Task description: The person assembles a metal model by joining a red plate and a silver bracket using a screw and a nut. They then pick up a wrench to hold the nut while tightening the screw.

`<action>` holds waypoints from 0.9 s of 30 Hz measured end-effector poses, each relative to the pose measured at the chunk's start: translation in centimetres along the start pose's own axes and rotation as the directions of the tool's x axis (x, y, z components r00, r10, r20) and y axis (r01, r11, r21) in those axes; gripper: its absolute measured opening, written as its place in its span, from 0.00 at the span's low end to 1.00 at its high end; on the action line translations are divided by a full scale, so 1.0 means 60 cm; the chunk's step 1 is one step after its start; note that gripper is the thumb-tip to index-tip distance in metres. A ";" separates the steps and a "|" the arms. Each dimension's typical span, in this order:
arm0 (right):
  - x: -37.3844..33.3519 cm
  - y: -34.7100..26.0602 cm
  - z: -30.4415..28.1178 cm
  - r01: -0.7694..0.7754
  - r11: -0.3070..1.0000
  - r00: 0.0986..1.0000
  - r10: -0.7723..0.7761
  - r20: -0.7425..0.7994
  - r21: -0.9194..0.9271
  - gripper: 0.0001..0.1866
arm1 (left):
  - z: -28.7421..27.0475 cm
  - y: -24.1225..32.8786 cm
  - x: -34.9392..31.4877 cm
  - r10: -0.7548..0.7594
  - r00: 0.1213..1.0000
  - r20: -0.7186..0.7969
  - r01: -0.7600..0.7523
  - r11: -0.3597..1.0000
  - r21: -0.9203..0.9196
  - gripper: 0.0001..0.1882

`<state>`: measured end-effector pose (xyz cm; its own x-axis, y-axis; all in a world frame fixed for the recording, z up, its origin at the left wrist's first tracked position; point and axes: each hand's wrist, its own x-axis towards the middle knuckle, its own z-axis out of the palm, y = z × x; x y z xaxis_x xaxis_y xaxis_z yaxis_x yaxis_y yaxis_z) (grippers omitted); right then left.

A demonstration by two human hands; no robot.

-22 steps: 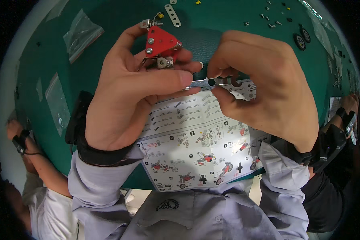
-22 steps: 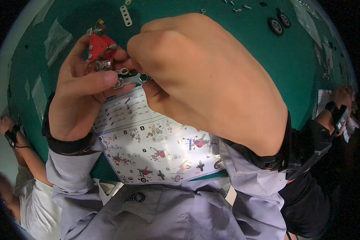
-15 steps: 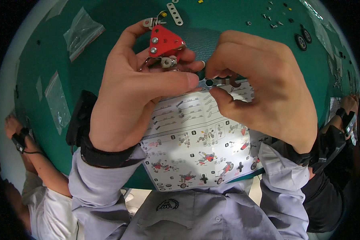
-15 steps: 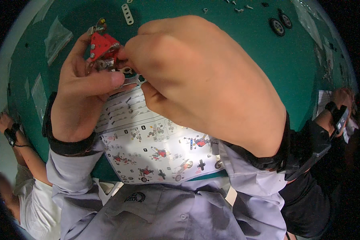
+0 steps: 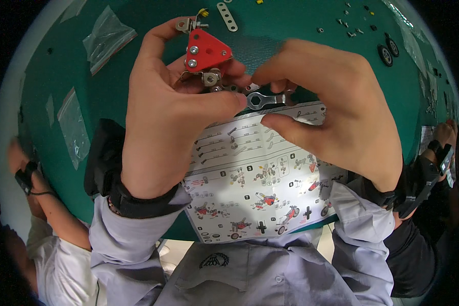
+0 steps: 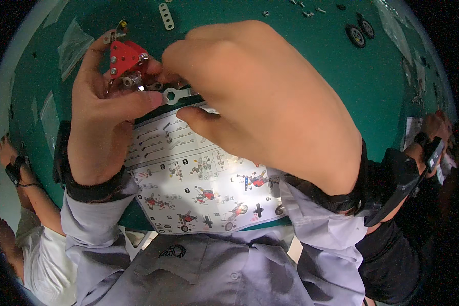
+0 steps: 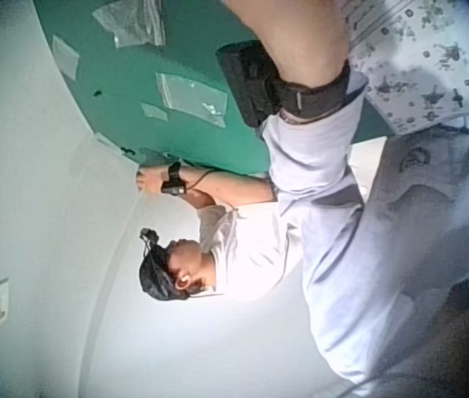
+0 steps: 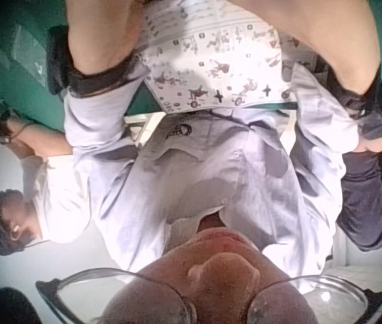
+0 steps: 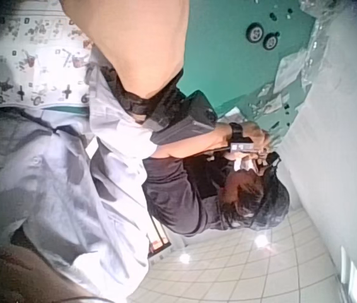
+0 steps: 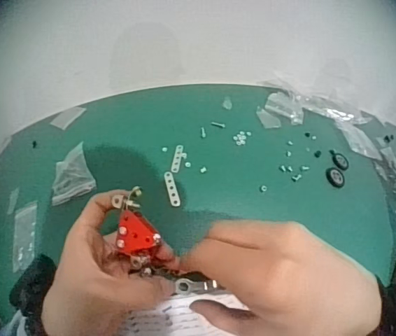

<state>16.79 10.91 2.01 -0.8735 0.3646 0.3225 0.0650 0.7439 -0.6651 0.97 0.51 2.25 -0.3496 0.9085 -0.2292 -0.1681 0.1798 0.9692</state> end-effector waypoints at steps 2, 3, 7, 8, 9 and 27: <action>-0.003 0.005 -0.004 -0.015 1.000 0.999 0.016 0.039 -0.010 0.17 | -0.001 0.002 0.001 0.004 1.000 -0.001 -0.004 1.000 0.000 0.38; -0.006 0.006 -0.005 -0.027 0.999 0.999 0.026 0.041 0.025 0.16 | 0.001 0.004 0.001 0.001 1.000 0.003 0.000 1.000 -0.022 0.38; -0.002 0.008 -0.006 -0.392 0.854 0.917 0.334 0.219 0.341 0.14 | -0.003 0.003 -0.002 -0.009 1.000 -0.020 0.008 0.999 -0.051 0.36; -0.001 0.009 -0.011 -0.395 0.856 0.916 0.338 0.217 0.334 0.14 | -0.002 0.003 -0.001 -0.006 1.000 -0.015 0.005 0.998 -0.057 0.36; 0.001 0.011 -0.015 -0.507 0.735 0.862 0.420 0.284 0.450 0.13 | -0.001 0.002 0.001 -0.007 1.000 -0.010 0.007 0.998 -0.059 0.36; 0.010 0.011 -0.004 -0.606 0.471 0.789 0.457 0.410 0.641 0.09 | 0.001 0.002 0.000 -0.007 1.000 -0.014 0.005 0.997 -0.078 0.40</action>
<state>16.42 11.75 1.90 -0.8577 0.3981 -0.3255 0.2504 -0.2295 -0.9405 1.01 0.53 2.40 -0.3617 0.9017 -0.2368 -0.2414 0.1548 0.9580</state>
